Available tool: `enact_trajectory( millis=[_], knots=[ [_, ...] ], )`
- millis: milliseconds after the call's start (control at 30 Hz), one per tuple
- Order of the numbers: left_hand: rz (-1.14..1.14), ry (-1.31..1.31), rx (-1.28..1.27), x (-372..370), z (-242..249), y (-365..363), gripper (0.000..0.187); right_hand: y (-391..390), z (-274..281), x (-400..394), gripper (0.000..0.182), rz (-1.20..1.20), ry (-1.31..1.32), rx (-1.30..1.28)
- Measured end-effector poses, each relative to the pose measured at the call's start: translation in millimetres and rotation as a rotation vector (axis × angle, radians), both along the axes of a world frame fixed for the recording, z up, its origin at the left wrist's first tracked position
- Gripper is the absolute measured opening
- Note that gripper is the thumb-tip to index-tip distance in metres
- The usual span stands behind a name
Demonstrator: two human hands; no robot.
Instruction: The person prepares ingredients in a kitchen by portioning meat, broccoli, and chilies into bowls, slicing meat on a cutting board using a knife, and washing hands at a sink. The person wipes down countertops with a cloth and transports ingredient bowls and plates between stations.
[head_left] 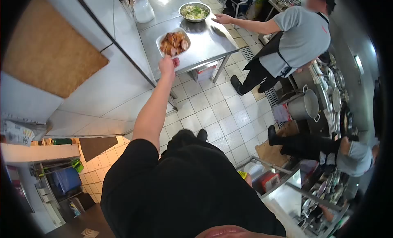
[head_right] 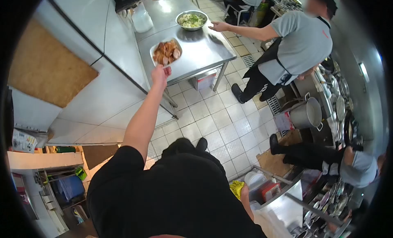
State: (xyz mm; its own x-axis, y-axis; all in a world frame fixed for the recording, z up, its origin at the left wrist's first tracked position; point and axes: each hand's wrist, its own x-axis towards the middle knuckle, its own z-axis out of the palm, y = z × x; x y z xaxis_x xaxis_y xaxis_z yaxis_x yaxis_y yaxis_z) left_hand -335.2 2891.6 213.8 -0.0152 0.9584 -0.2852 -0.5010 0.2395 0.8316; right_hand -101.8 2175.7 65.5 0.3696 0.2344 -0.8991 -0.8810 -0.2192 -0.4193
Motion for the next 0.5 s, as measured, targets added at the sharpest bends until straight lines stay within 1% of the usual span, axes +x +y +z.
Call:
enact_trajectory(
  millis=[33,67,100,133,200,233,267,367,400,467,500],
  knots=[
    [0.017,-0.032,0.002,6.5,-1.5,28.9,0.020,17.4,6.7,12.8,0.059,0.003,0.023,-0.031],
    [0.044,-0.018,0.042,12.6,-3.0,63.1,0.020,39.0,9.5,27.2,0.058,0.069,0.018,0.069],
    [0.066,-0.009,0.078,21.2,-5.9,97.7,0.020,51.0,2.0,41.8,0.058,0.080,0.036,0.050],
    [0.058,-0.001,0.063,23.5,-12.7,133.8,0.023,56.1,-17.3,59.0,0.057,0.091,0.053,0.031],
    [0.056,-0.004,0.040,23.6,-27.9,203.3,0.026,84.5,-24.1,81.1,0.054,0.113,0.068,-0.052],
    [0.062,-0.015,0.031,23.7,-33.3,235.7,0.026,96.1,-20.6,76.4,0.054,0.101,0.091,0.019],
    [0.068,-0.026,0.023,27.7,-40.5,268.4,0.026,107.5,-14.6,73.1,0.055,0.089,0.088,0.019],
    [0.048,-0.014,-0.024,27.6,-58.8,355.9,0.025,145.8,14.7,57.0,0.055,0.055,0.061,-0.117],
    [0.044,-0.004,-0.019,25.6,-64.1,380.4,0.024,156.3,28.8,51.7,0.055,0.044,0.045,-0.164],
    [0.035,0.017,-0.011,21.1,-74.9,427.0,0.023,198.6,73.7,33.6,0.056,0.024,0.001,-0.256],
    [0.010,0.015,-0.042,22.2,-82.4,456.0,0.023,198.4,80.1,25.2,0.056,0.004,-0.021,-0.305]
  ],
)
